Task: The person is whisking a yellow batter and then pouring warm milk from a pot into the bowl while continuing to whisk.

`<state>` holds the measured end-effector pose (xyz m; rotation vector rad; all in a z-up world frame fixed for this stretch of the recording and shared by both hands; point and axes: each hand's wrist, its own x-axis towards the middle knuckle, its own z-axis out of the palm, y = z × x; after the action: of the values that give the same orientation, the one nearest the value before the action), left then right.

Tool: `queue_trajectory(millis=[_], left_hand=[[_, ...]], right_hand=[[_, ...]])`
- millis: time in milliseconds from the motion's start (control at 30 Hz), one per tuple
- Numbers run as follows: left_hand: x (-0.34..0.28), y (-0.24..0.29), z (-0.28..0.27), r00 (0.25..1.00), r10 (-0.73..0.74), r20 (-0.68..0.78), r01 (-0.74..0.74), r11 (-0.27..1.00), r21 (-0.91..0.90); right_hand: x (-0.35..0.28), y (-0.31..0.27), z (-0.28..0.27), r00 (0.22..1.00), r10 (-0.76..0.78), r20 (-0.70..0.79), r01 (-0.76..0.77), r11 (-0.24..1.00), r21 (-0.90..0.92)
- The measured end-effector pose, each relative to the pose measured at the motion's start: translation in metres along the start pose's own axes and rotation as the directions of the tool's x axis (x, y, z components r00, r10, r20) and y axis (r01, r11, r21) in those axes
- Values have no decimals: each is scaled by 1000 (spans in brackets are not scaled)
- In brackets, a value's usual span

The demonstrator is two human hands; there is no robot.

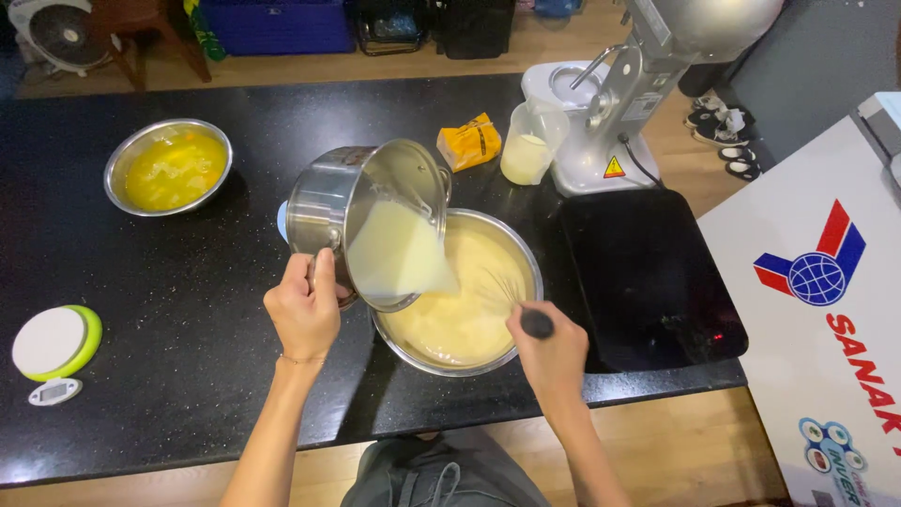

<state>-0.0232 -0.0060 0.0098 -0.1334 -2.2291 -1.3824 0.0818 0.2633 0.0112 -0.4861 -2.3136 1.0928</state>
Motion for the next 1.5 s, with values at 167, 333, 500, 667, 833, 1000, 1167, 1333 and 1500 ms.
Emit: queue_trajectory(millis=[167, 333, 500, 667, 833, 1000, 1167, 1333, 1500], left_hand=[[-2, -2, 1, 999, 42, 6, -42, 999, 31], [-3, -7, 5, 994, 112, 13, -112, 993, 34], [-2, -1, 3, 992, 124, 17, -124, 991, 45], [-5, -11, 4, 981, 191, 10, -192, 979, 75], [-7, -7, 3, 984, 174, 27, -175, 984, 35], [-4, -1, -1, 996, 91, 13, -92, 986, 140], [0, 7, -1, 998, 52, 43, -57, 992, 115], [6, 14, -3, 980, -176, 97, 171, 984, 58], [9, 19, 1, 984, -165, 61, 166, 986, -23]], right_hand=[[-20, -6, -8, 978, 156, 139, -145, 985, -90], [-18, -4, 35, 956, 80, 282, -124, 982, 141], [19, 11, 57, 971, -190, 142, 162, 969, 185], [37, 10, 19, 997, -37, 70, 31, 996, 85], [25, -4, -22, 995, 81, 51, -72, 984, -166], [-3, 5, -18, 983, 95, 155, -95, 995, -11], [-5, -24, -10, 982, 89, 164, -88, 996, -12], [9, -30, -6, 984, 53, 172, -34, 993, -112], [14, -19, -5, 989, 15, 150, -2, 996, -87]])
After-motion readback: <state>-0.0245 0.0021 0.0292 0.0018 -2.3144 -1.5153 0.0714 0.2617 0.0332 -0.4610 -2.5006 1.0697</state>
